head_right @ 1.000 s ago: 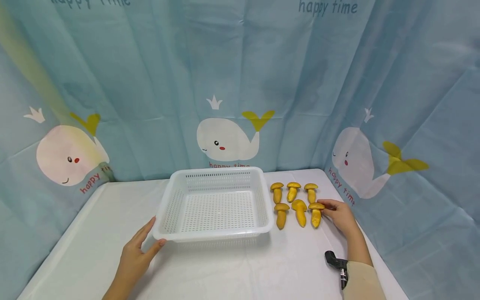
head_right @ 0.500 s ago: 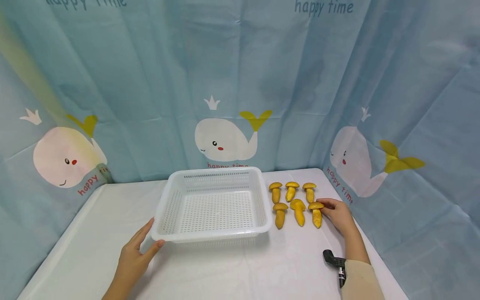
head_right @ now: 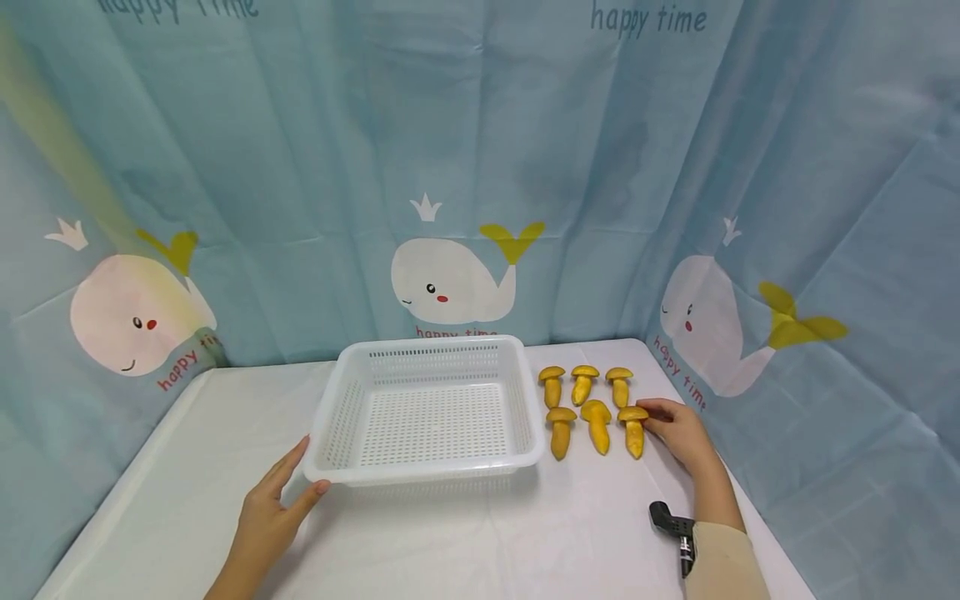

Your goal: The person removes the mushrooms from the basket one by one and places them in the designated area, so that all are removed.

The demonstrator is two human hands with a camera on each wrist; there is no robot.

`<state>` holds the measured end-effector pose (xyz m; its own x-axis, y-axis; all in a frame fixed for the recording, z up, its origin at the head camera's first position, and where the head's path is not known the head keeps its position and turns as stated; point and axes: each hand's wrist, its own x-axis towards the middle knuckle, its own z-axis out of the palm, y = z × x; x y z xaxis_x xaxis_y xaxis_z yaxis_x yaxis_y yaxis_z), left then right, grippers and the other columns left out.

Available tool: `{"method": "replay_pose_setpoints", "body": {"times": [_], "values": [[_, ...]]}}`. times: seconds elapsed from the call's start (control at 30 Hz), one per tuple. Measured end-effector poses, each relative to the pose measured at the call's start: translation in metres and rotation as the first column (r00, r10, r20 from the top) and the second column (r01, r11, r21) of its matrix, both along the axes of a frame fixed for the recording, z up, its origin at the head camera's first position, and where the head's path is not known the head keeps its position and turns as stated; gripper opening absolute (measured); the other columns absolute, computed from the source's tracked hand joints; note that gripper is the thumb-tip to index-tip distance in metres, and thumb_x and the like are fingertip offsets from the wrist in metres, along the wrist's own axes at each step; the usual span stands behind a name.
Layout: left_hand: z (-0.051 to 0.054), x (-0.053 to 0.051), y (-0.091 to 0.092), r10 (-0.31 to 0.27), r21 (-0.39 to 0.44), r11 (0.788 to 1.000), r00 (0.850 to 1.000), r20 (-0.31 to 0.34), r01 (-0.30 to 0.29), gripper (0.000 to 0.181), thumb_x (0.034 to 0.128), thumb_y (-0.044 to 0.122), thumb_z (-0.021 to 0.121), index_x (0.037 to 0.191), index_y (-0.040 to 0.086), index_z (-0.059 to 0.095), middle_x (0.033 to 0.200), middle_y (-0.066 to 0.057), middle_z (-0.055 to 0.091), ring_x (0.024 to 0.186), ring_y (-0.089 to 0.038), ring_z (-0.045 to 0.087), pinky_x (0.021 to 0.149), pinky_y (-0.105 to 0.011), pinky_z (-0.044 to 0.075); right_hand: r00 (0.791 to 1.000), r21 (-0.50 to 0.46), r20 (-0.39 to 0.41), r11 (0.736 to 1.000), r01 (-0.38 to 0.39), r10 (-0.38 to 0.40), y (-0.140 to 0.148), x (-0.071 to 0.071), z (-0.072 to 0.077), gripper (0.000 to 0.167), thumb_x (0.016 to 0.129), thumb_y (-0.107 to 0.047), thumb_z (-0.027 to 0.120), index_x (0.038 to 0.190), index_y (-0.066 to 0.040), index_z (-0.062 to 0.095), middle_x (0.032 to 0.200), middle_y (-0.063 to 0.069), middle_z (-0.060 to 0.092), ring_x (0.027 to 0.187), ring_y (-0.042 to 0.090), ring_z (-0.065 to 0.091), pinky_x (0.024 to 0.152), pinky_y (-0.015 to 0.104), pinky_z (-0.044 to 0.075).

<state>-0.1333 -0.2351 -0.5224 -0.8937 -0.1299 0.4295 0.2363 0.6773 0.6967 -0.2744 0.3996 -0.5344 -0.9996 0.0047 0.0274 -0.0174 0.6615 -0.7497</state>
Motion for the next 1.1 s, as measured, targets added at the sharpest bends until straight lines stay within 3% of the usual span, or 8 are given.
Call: {"method": "replay_pose_setpoints", "body": {"times": [0.3, 0.4, 0.53, 0.63, 0.77, 0.83, 0.97, 1.1], "values": [[-0.002, 0.0, 0.0, -0.012, 0.001, 1.0, 1.0, -0.015, 0.012, 0.082, 0.0852, 0.026, 0.086, 0.156, 0.018, 0.046, 0.156, -0.01, 0.048, 0.138, -0.039, 0.05, 0.101, 0.003, 0.025, 0.999, -0.024, 0.038, 1.0, -0.001, 0.002, 0.007, 0.002, 0.005, 0.038, 0.102, -0.02, 0.065, 0.139, -0.008, 0.063, 0.135, 0.018, 0.066, 0.124, 0.037, 0.059, 0.108, 0.055, 0.048], [-0.001, 0.0, 0.0, -0.015, 0.003, 1.0, 1.0, -0.013, 0.015, 0.082, 0.0854, 0.026, 0.085, 0.156, 0.017, 0.045, 0.157, -0.01, 0.048, 0.139, -0.039, 0.05, 0.101, 0.003, 0.025, 0.999, -0.009, 0.028, 1.0, -0.02, 0.021, 0.012, 0.004, 0.01, 0.04, 0.102, -0.025, 0.067, 0.139, -0.009, 0.063, 0.134, 0.017, 0.067, 0.119, 0.024, 0.063, 0.101, 0.033, 0.054], [-0.002, 0.0, -0.001, -0.014, 0.0, 1.0, 1.0, -0.013, 0.014, 0.081, 0.0857, 0.027, 0.085, 0.156, 0.015, 0.046, 0.157, -0.009, 0.047, 0.139, -0.038, 0.049, 0.101, 0.003, 0.025, 0.999, 0.014, 0.012, 0.999, -0.04, 0.04, 0.015, 0.006, 0.019, 0.043, 0.102, -0.029, 0.067, 0.139, -0.009, 0.063, 0.135, 0.017, 0.067, 0.107, -0.004, 0.057, 0.085, 0.01, 0.047], [-0.002, 0.0, -0.002, -0.015, -0.004, 1.0, 1.0, -0.018, 0.015, 0.081, 0.0856, 0.027, 0.085, 0.156, 0.016, 0.045, 0.157, -0.009, 0.047, 0.139, -0.039, 0.049, 0.101, 0.004, 0.025, 0.999, 0.015, 0.011, 0.999, -0.034, 0.034, 0.014, 0.008, 0.027, 0.044, 0.103, -0.031, 0.065, 0.14, -0.008, 0.062, 0.137, 0.019, 0.065, 0.106, -0.004, 0.056, 0.091, 0.022, 0.051], [-0.001, 0.001, -0.002, -0.015, -0.012, 1.0, 1.0, -0.021, 0.014, 0.081, 0.0854, 0.028, 0.085, 0.156, 0.018, 0.046, 0.157, -0.01, 0.047, 0.139, -0.04, 0.05, 0.101, 0.004, 0.024, 1.0, -0.012, 0.018, 1.0, -0.017, 0.017, 0.01, 0.013, 0.036, 0.048, 0.103, -0.036, 0.063, 0.143, -0.01, 0.06, 0.141, 0.021, 0.061, 0.119, 0.023, 0.06, 0.1, 0.048, 0.051], [0.0, 0.001, -0.002, -0.013, -0.018, 1.0, 1.0, -0.02, 0.013, 0.082, 0.0852, 0.028, 0.086, 0.156, 0.018, 0.046, 0.157, -0.011, 0.047, 0.139, -0.04, 0.05, 0.101, 0.004, 0.024, 1.0, -0.027, 0.018, 1.0, -0.009, 0.009, 0.008, 0.015, 0.041, 0.052, 0.102, -0.043, 0.063, 0.143, -0.011, 0.059, 0.143, 0.021, 0.059, 0.125, 0.034, 0.056, 0.101, 0.055, 0.049], [0.001, 0.002, -0.002, -0.019, -0.022, 1.0, 0.999, -0.032, 0.018, 0.082, 0.0842, 0.026, 0.086, 0.155, 0.016, 0.047, 0.157, -0.011, 0.047, 0.139, -0.04, 0.049, 0.102, 0.003, 0.024, 1.0, -0.036, -0.007, 0.999, -0.01, 0.01, 0.004, 0.017, 0.05, 0.058, 0.1, -0.05, 0.062, 0.144, -0.012, 0.059, 0.146, 0.022, 0.056, 0.128, 0.04, 0.052, 0.1, 0.058, 0.047], [0.002, 0.002, -0.003, -0.019, -0.021, 1.0, 0.999, -0.046, 0.018, 0.082, 0.0828, 0.025, 0.087, 0.154, 0.017, 0.048, 0.157, -0.008, 0.048, 0.142, -0.031, 0.048, 0.104, 0.002, 0.026, 0.999, -0.029, -0.045, 1.0, -0.013, 0.011, 0.001, 0.018, 0.058, 0.059, 0.099, -0.052, 0.063, 0.142, -0.012, 0.06, 0.144, 0.023, 0.057, 0.123, 0.034, 0.055, 0.098, 0.056, 0.048]]}}
